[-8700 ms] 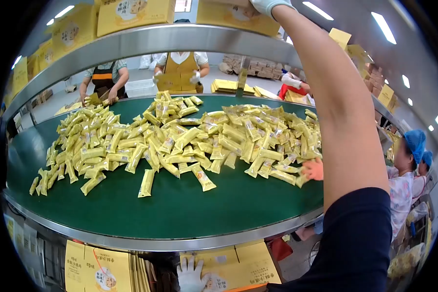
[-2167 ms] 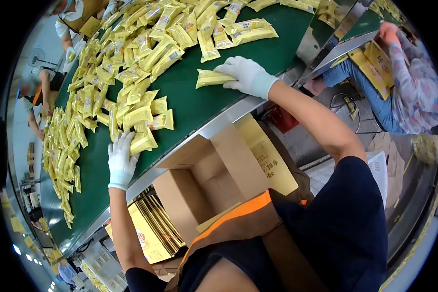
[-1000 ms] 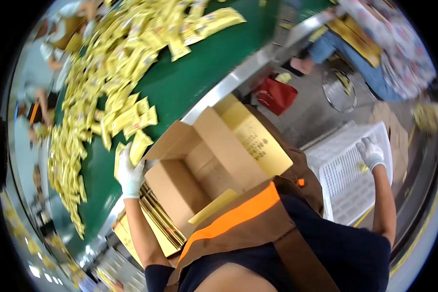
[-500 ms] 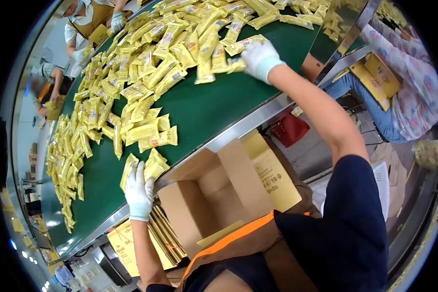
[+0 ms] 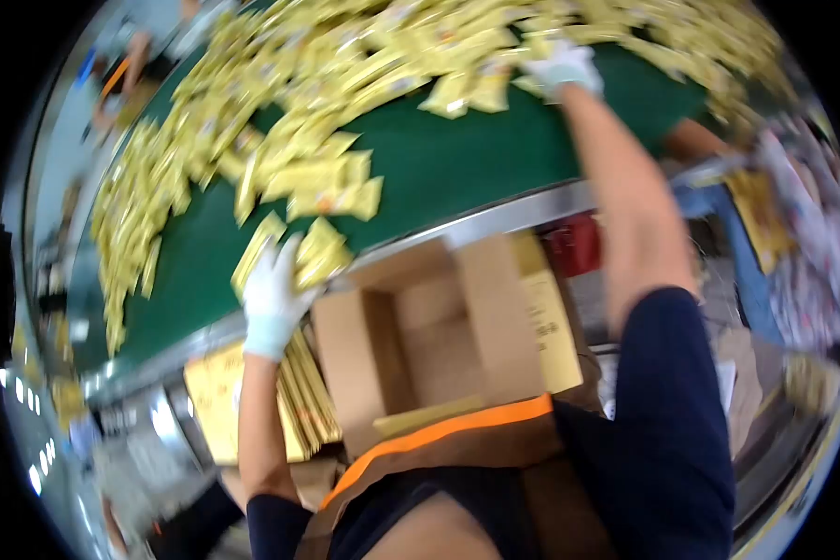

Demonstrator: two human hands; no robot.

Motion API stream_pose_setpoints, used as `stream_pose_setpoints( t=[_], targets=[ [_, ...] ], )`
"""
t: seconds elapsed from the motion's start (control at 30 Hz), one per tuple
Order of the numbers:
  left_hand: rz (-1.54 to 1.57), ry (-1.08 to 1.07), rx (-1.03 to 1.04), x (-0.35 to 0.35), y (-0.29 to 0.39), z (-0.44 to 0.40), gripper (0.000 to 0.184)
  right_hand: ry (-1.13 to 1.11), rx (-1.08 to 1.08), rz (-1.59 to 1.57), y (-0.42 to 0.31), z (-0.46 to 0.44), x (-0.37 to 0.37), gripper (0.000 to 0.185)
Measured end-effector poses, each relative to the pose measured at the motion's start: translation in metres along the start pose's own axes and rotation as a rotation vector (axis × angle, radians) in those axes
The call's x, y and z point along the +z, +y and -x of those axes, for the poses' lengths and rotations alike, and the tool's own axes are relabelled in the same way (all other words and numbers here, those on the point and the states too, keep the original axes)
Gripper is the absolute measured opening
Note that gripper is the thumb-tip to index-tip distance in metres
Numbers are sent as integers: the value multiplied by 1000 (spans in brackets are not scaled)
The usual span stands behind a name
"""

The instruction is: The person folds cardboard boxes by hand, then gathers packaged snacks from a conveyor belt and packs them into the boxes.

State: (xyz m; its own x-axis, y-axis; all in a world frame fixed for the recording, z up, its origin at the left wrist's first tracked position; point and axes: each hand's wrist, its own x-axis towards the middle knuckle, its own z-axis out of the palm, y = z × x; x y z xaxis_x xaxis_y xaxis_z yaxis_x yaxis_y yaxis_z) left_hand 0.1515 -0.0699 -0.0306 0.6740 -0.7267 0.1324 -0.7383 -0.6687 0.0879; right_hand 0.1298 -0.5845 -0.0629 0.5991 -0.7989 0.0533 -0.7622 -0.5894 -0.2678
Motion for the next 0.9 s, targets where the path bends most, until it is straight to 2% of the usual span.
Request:
stream_pose_setpoints(
  t=[0.03, 0.07, 0.1, 0.17, 0.23, 0.27, 0.3, 0.37, 0.4, 0.43, 0.47, 0.5, 0.57, 0.6, 0.63, 0.7, 0.77, 0.83, 0.87, 0.9],
  targets=[
    [20, -1, -43, -2, -3, 3, 77, -109, -121, -10, 7, -13, 1, 75],
    [51, -24, -112, -4, -12, 11, 78, -52, -307, 37, 22, -18, 15, 64],
    [95, -46, -163, -7, -16, 17, 80, -121, -323, 55, 19, 8, -5, 63],
    [271, 60, -281, -13, -31, 27, 83, -158, -463, 121, 44, 28, -14, 63],
    [679, 89, -370, -13, -63, 27, 80, -142, -403, -35, 50, 43, -27, 63],
    [775, -25, -435, -18, -79, 21, 78, -131, -365, -118, 51, 49, -34, 63],
    [863, -141, -497, -24, -94, 11, 76, -68, -221, -276, 40, 43, -40, 67],
    [874, -195, -483, -18, -110, 6, 75, -89, 105, -623, 48, 15, -23, 78],
    [884, -249, -450, -14, -112, 4, 76, -216, 254, -710, 40, 13, -7, 86],
    [895, -301, -421, -8, -114, 4, 76, -127, 80, -226, 50, -12, 27, 82],
    [640, -188, -317, 4, -116, 11, 75, -135, 32, -86, 38, -5, 21, 81],
    [141, -196, -242, -17, -86, 11, 75, -146, -17, 54, 18, 11, 13, 80],
    [-47, 11, -98, 2, -73, 30, 77, -135, -41, 46, 5, 37, 3, 73],
    [-37, -16, -202, 0, -64, 33, 78, -156, -74, 28, 3, 46, -2, 72],
    [-27, -8, -202, 0, -65, 35, 79, -176, -110, 13, 3, 56, -6, 72],
    [7, 19, -207, 4, -63, 37, 82, -26, -344, -129, 22, 77, -4, 64],
    [3, 81, -181, 8, -63, 34, 85, 104, -518, -13, 34, 100, -22, 59],
    [-10, 146, -160, 9, -67, 32, 88, 294, -721, 77, 52, 109, -26, 62],
    [33, 90, -232, 12, -72, 27, 98, 206, -680, 210, 66, 114, -18, 66],
    [0, -48, -293, 6, -69, 22, 101, -40, -472, 163, 64, 121, -25, 67]
  ],
)
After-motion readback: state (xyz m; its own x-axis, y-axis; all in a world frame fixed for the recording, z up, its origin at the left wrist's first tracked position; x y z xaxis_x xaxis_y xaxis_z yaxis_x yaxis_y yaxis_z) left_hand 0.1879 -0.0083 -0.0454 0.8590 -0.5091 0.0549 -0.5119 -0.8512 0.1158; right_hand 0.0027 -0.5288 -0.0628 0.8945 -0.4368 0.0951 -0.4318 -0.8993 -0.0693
